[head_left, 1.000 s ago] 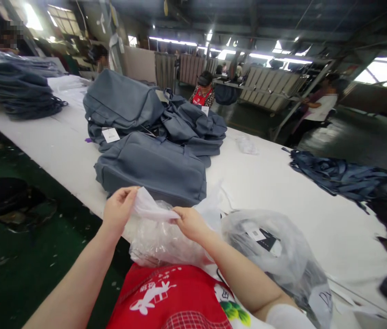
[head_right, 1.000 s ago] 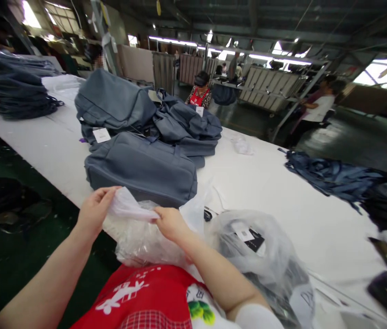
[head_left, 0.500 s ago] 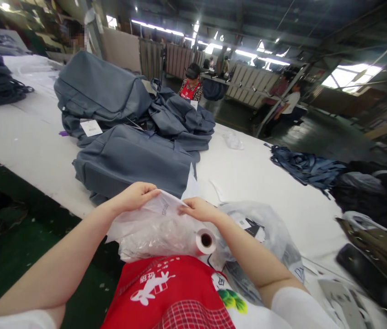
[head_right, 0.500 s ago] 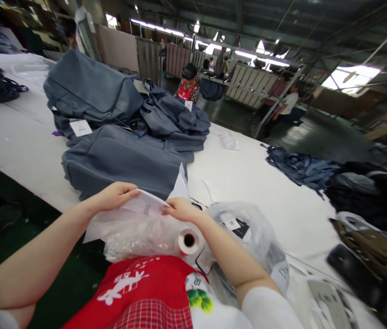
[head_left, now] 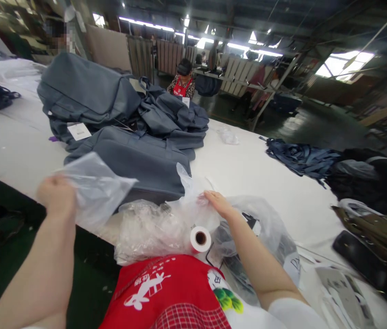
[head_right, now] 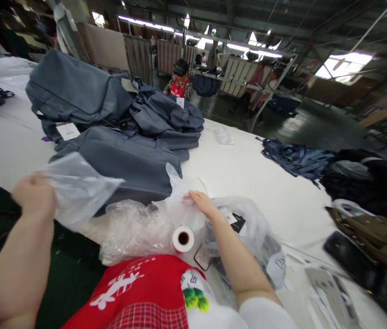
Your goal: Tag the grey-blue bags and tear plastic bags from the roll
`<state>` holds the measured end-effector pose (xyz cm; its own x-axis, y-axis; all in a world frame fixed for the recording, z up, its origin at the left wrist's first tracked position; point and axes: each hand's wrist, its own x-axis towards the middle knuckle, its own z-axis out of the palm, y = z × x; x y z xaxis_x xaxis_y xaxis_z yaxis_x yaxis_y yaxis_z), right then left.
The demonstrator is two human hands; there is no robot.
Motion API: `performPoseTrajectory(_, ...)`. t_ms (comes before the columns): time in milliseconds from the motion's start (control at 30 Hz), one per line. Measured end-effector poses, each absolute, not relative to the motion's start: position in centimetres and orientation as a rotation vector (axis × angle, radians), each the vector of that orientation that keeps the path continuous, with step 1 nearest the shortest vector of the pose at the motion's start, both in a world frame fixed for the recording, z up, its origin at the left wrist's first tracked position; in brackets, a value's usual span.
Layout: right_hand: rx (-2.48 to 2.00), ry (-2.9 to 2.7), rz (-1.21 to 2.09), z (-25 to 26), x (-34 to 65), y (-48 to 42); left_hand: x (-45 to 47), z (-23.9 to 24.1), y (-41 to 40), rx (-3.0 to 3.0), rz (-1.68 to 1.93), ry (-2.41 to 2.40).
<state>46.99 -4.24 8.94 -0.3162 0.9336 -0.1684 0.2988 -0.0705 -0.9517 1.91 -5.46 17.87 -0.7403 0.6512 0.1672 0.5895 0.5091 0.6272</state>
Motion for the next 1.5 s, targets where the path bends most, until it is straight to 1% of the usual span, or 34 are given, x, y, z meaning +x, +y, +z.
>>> performPoseTrajectory(67,-1.283,-1.591,1.483,9.1,46.2,-4.2,2.4,19.0,-5.7,1.055,1.234,2.819)
performPoseTrajectory(100,-1.244,-1.617,1.514,9.2,45.5,-4.1,4.0,19.2,-5.9,1.208,1.293,2.775)
performPoseTrajectory(133,-1.199,-1.675,1.532,9.4,44.5,-4.0,6.2,19.0,-6.1,1.452,1.295,2.625)
performPoseTrajectory(200,-1.107,-1.823,1.525,9.7,42.6,-3.8,12.0,17.9,-6.7,2.01,1.061,2.075)
performPoseTrajectory(267,-1.061,-1.928,1.464,10.0,41.3,-3.7,17.7,16.0,-7.5,2.247,0.737,1.653)
performPoseTrajectory(300,-1.06,-1.95,1.43,10.2,41.0,-3.8,19.9,15.0,-7.8,2.251,0.582,1.551)
performPoseTrajectory(367,-1.065,-1.953,1.395,10.5,41.1,-4.2,22.5,13.2,-8.3,2.209,0.429,1.506)
performPoseTrajectory(433,-1.031,-1.976,1.385,10.5,41.7,-4.6,22.9,12.1,-8.3,2.175,0.415,1.513)
performPoseTrajectory(533,-1.011,-2.21,1.238,9.8,43.0,-5.3,21.3,11.6,-7.6,2.137,0.496,1.488)
performPoseTrajectory(633,-1.222,-2.37,1.117,8.1,44.3,-5.7,19.2,11.6,-6.7,2.038,0.631,1.537)
performPoseTrajectory(767,-1.487,-2.281,1.19,5.9,46.5,-6.3,17.2,11.4,-6.1,1.891,0.788,1.625)
performPoseTrajectory(900,-1.537,-2.188,1.245,6.1,48.1,-6.3,16.3,11.4,-6.2,1.818,0.887,1.643)
performPoseTrajectory(967,-1.487,-2.04,1.377,6.8,48.2,-5.9,16.2,11.7,-6.1,1.785,0.958,1.642)
performPoseTrajectory(1067,-1.391,-1.618,1.635,7.4,47.0,-4.6,16.2,12.4,-5.8,1.74,1.053,1.574)
performPoseTrajectory(1133,-1.38,-1.415,1.711,7.4,45.5,-3.5,16.5,12.7,-5.8,1.683,1.071,1.516)
performPoseTrajectory(1200,-1.392,-1.362,1.761,7.0,43.6,-2.5,16.9,12.8,-6.0,1.604,1.064,1.474)
performPoseTrajectory(1367,-1.235,-1.226,2.083,6.2,38.8,-2.0,18.0,12.5,-7.0,1.39,1.08,1.392)
performPoseTrajectory(1500,-1.241,-1.11,2.08,5.5,38.9,-2.6,17.5,11.8,-7.3,1.198,1.151,1.408)
